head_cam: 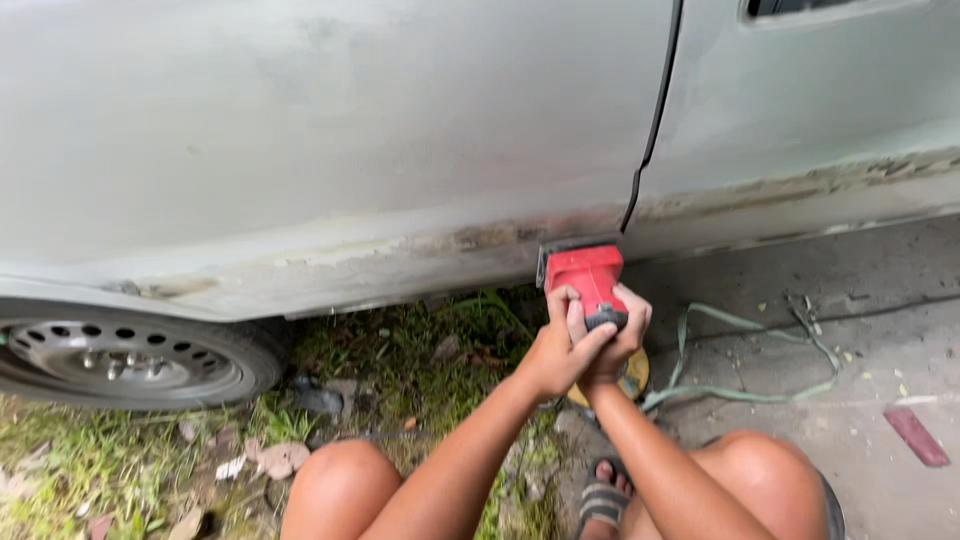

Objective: The person uses a red electric sander to smooth the lower side panel of a silver car. They move the tool back and forth along the bodywork near the rear wheel and periodically touch the surface with their hand to check the texture.

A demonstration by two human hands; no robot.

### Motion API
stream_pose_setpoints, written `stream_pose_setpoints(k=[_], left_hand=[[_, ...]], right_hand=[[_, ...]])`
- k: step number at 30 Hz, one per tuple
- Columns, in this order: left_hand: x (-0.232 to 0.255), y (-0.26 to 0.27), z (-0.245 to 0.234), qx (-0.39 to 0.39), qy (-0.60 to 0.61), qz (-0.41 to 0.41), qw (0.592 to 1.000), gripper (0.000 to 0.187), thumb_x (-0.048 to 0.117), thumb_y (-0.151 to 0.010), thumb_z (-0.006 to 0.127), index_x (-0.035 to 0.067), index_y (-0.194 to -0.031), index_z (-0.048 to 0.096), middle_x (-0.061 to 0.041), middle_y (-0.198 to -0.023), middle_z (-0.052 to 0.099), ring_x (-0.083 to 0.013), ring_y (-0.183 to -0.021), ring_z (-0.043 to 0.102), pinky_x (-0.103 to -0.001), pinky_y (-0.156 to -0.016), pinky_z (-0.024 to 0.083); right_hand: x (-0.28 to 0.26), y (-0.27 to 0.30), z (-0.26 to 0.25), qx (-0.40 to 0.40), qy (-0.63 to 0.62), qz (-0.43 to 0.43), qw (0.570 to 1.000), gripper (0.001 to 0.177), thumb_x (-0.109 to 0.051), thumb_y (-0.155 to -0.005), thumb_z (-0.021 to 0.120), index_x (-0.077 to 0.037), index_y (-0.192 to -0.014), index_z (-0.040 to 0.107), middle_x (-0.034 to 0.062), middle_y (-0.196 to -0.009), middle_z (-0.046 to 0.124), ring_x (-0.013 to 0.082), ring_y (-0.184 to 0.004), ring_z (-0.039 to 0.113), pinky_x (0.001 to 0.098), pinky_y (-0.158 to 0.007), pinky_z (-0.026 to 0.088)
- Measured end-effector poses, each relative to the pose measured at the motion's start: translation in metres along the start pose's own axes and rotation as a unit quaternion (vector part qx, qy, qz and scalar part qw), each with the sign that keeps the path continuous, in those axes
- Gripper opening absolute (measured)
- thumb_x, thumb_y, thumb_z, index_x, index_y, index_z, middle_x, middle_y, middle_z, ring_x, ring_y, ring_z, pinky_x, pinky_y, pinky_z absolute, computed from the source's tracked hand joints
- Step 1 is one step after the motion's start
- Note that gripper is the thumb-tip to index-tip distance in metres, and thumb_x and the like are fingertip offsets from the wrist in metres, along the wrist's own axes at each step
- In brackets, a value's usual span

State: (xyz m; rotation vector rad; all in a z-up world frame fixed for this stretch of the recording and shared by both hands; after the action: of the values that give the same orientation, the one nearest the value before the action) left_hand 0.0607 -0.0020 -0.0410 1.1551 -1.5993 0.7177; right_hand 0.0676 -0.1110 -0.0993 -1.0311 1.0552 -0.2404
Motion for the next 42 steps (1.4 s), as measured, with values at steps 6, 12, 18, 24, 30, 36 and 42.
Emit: stream_pose_setpoints(k=[6, 12, 18, 24, 30, 36, 42], left_hand=[[0.022, 0.01, -0.005, 0.01, -0.003, -0.015, 1.0, 0.059, 0.052, -0.094, 0.056, 0.021, -0.135, 0.026, -0.036, -0.108, 0.066, -0.0529, -0.116, 0.061, -0.061, -0.101, 0.046], [0.069, 0.008, -0.015, 0.037, 0.018, 0.04, 0.998, 0.058, 0.046, -0.094, 0.058, 0.019, -0.135, 0.027, -0.04, -0.101, 0.066, -0.0573, -0.11, 0.062, -0.062, -0.097, 0.048], [0.014, 0.003, 0.002, 0.003, -0.01, 0.003, 1.0, 0.06, 0.05, -0.093, 0.059, 0.021, -0.135, 0.027, -0.037, -0.104, 0.067, -0.0549, -0.112, 0.062, -0.063, -0.1, 0.047], [0.062, 0.004, -0.005, 0.037, 0.026, 0.029, 0.999, 0.059, 0.048, -0.093, 0.059, 0.019, -0.134, 0.027, -0.038, -0.097, 0.067, -0.0552, -0.108, 0.064, -0.061, -0.095, 0.049], [0.031, 0.005, -0.002, 0.01, -0.003, -0.004, 1.0, 0.062, 0.054, -0.092, 0.059, 0.022, -0.135, 0.028, -0.034, -0.102, 0.068, -0.0522, -0.11, 0.064, -0.061, -0.096, 0.049], [0.071, 0.009, -0.011, 0.045, 0.02, 0.021, 0.999, 0.062, 0.049, -0.092, 0.057, 0.017, -0.136, 0.027, -0.041, -0.101, 0.066, -0.0573, -0.11, 0.063, -0.063, -0.098, 0.047], [0.055, 0.014, -0.007, 0.027, -0.014, 0.007, 1.0, 0.059, 0.054, -0.093, 0.055, 0.022, -0.134, 0.028, -0.036, -0.098, 0.068, -0.0546, -0.107, 0.064, -0.063, -0.095, 0.048]], right_hand=[[0.0, -0.005, 0.0, 0.004, 0.022, 0.005, 1.0, 0.045, -0.029, -0.079, 0.091, -0.005, -0.109, 0.068, 0.0141, -0.106, 0.066, 0.0354, -0.096, 0.066, 0.0434, -0.093, 0.049], [-0.03, -0.063, 0.007, 0.028, -0.012, -0.057, 0.998, 0.052, -0.035, -0.077, 0.092, -0.001, -0.107, 0.068, 0.0172, -0.111, 0.067, 0.0363, -0.101, 0.066, 0.0446, -0.095, 0.049], [-0.005, -0.008, -0.005, 0.02, 0.001, -0.011, 1.0, 0.044, -0.03, -0.081, 0.088, -0.001, -0.108, 0.068, 0.0182, -0.105, 0.067, 0.0368, -0.094, 0.066, 0.0427, -0.091, 0.05], [-0.027, -0.064, 0.0, 0.029, -0.002, -0.064, 0.997, 0.05, -0.035, -0.079, 0.09, -0.001, -0.107, 0.068, 0.0175, -0.11, 0.068, 0.0362, -0.1, 0.067, 0.044, -0.095, 0.049], [-0.002, -0.017, -0.003, 0.032, -0.012, -0.008, 0.999, 0.043, -0.029, -0.082, 0.087, -0.001, -0.109, 0.068, 0.0177, -0.106, 0.068, 0.0351, -0.095, 0.067, 0.0425, -0.091, 0.048], [-0.053, -0.076, 0.001, 0.039, -0.01, -0.062, 0.997, 0.046, -0.032, -0.079, 0.091, -0.002, -0.107, 0.069, 0.0166, -0.108, 0.068, 0.0334, -0.098, 0.066, 0.0406, -0.094, 0.049], [-0.024, -0.041, -0.005, 0.029, 0.0, -0.015, 0.999, 0.045, -0.028, -0.079, 0.091, 0.0, -0.107, 0.068, 0.019, -0.101, 0.065, 0.0369, -0.091, 0.063, 0.0441, -0.091, 0.048]])
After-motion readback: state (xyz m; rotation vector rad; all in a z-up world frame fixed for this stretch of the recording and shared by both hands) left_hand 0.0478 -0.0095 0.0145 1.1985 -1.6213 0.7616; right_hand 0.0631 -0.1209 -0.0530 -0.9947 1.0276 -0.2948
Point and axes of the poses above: each hand's wrist, its own y-axis away from the middle knuckle, its own z-axis out of the palm, x = y × z, the point moved 5 cm from there along -y, towards the middle knuckle
